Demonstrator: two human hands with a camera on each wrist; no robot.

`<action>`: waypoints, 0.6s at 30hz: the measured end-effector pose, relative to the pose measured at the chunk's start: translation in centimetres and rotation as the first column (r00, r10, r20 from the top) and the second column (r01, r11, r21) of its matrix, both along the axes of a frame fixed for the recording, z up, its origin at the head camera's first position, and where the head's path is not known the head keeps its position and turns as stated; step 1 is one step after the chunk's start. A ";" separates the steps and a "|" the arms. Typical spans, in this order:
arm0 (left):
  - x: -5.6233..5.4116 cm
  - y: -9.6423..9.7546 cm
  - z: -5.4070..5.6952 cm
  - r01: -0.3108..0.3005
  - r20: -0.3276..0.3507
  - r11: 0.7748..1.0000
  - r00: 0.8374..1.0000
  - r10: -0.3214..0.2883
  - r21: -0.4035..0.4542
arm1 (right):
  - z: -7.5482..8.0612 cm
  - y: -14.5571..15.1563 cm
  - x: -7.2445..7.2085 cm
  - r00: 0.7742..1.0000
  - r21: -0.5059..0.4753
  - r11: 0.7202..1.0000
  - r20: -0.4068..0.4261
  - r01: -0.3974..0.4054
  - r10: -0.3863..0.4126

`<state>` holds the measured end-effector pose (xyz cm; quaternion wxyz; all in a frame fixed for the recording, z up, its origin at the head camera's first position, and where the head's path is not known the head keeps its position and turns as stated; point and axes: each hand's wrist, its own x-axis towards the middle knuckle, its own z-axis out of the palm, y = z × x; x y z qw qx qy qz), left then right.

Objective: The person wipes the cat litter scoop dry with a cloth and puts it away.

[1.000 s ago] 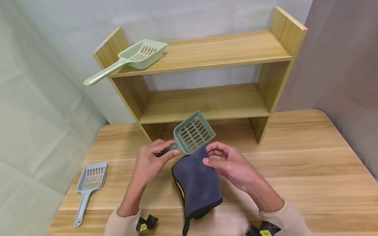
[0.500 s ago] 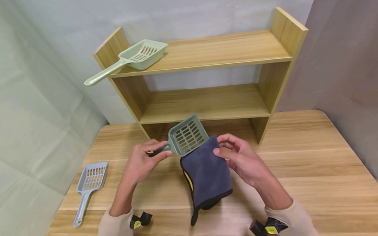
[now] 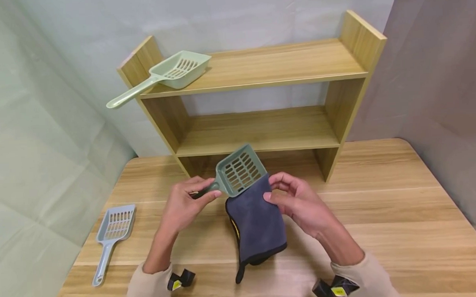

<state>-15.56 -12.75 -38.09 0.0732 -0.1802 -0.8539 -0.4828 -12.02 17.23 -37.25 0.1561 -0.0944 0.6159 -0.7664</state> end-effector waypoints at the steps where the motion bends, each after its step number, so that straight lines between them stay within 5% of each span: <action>1: 0.0 0.1 -0.1 0.000 -0.004 1.000 1.000 0.000 0.003 | -0.1 -0.1 0.0 1.000 0.003 1.000 0.002 -0.005 0.005; 18: 0.3 1.1 -0.5 -0.017 -0.072 1.000 0.997 0.016 -0.008 | -1.1 -2.0 0.3 0.983 0.034 0.984 0.058 -0.176 0.173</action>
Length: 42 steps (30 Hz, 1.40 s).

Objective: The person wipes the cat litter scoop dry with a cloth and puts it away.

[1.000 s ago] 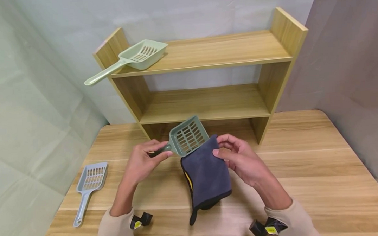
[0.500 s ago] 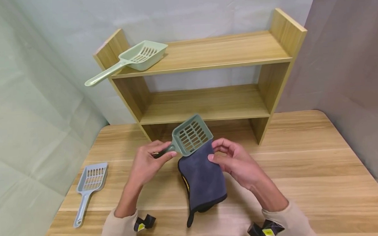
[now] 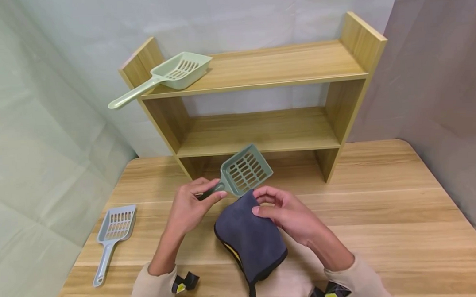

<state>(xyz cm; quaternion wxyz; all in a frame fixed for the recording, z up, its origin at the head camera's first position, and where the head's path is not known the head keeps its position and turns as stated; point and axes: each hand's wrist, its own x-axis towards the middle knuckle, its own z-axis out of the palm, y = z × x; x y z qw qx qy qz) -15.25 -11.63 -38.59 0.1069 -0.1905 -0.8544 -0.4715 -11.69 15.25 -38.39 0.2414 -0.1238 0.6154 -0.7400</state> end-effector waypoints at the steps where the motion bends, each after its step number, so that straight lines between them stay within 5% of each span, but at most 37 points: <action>1: 0.0 0.0 0.1 -0.003 -0.002 1.000 1.000 0.003 -0.004 | -0.1 -0.1 0.0 1.000 0.001 1.000 0.002 -0.014 0.014; 10: -0.1 -0.6 0.8 -0.039 -0.019 0.997 0.999 0.037 -0.073 | -0.2 0.0 -0.4 0.993 0.057 0.993 -0.049 -0.102 0.105; 18: -0.2 -0.4 1.2 -0.038 -0.039 0.994 0.999 0.034 -0.105 | -0.2 0.9 -0.3 0.994 0.053 0.993 -0.023 -0.101 0.103; 27: 1.2 -0.6 2.4 -0.042 -0.040 0.985 0.999 0.035 -0.168 | -0.7 1.6 0.4 0.994 0.045 0.993 0.023 -0.108 0.107; 32: 2.0 -1.4 3.9 -0.061 -0.023 0.976 0.998 0.057 -0.210 | -0.9 2.4 0.6 0.996 0.033 0.996 0.028 -0.089 0.088; 42: 3.2 -2.7 8.4 -0.123 -0.090 0.944 0.991 0.100 -0.305 | -0.6 2.6 0.8 0.998 0.046 0.998 0.041 -0.042 0.040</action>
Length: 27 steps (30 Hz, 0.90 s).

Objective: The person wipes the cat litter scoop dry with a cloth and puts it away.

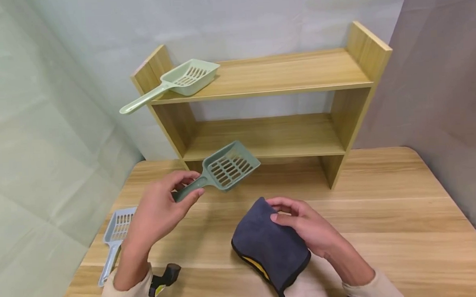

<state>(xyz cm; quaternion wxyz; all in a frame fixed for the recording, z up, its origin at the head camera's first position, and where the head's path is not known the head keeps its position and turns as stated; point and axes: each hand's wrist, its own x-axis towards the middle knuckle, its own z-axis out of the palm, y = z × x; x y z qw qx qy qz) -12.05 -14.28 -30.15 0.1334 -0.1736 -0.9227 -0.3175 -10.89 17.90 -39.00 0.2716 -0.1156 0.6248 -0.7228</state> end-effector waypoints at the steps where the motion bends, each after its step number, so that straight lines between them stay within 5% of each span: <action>1: 0.1 -0.1 0.4 -0.002 -0.004 1.000 1.000 0.002 -0.005 | 0.0 0.0 0.1 1.000 -0.003 1.000 -0.001 0.004 -0.004; 10: 0.4 -0.4 3.9 0.022 -0.082 1.000 0.996 -0.020 0.020 | -0.6 0.5 0.7 0.998 0.005 0.999 0.045 0.049 -0.049; 20: 0.2 0.0 7.9 0.023 -0.193 0.999 0.981 -0.018 0.022 | -0.5 0.4 0.8 0.999 0.007 1.000 0.038 0.013 -0.014; 27: -0.7 0.9 10.4 0.017 -0.180 0.999 0.984 -0.009 0.043 | -0.6 0.4 0.9 0.999 -0.021 1.000 0.043 -0.006 0.006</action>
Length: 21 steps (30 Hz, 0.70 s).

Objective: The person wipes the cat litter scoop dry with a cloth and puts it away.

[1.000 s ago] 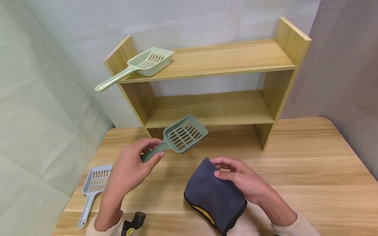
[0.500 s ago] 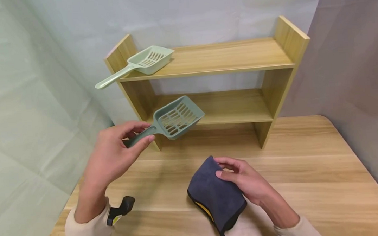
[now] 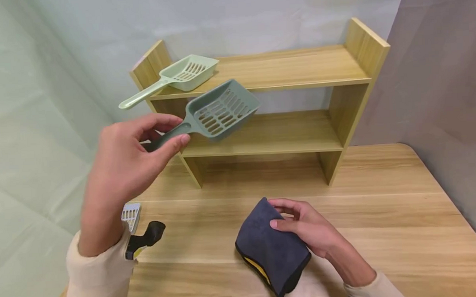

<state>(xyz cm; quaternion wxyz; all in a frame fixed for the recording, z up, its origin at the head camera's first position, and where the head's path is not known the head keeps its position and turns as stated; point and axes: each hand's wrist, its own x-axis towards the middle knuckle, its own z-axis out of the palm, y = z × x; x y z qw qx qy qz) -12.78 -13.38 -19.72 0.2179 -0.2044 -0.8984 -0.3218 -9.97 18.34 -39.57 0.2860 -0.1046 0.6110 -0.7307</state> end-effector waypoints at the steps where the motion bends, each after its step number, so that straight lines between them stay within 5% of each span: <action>1: -0.3 0.2 0.3 -0.002 0.009 1.000 1.000 0.002 0.003 | 0.0 0.0 0.0 1.000 0.000 1.000 0.000 0.000 0.000; 21: -8.0 4.0 3.9 -0.122 0.183 0.992 0.975 0.126 -0.034 | 0.0 -0.1 0.4 1.000 0.018 1.000 0.001 0.009 -0.009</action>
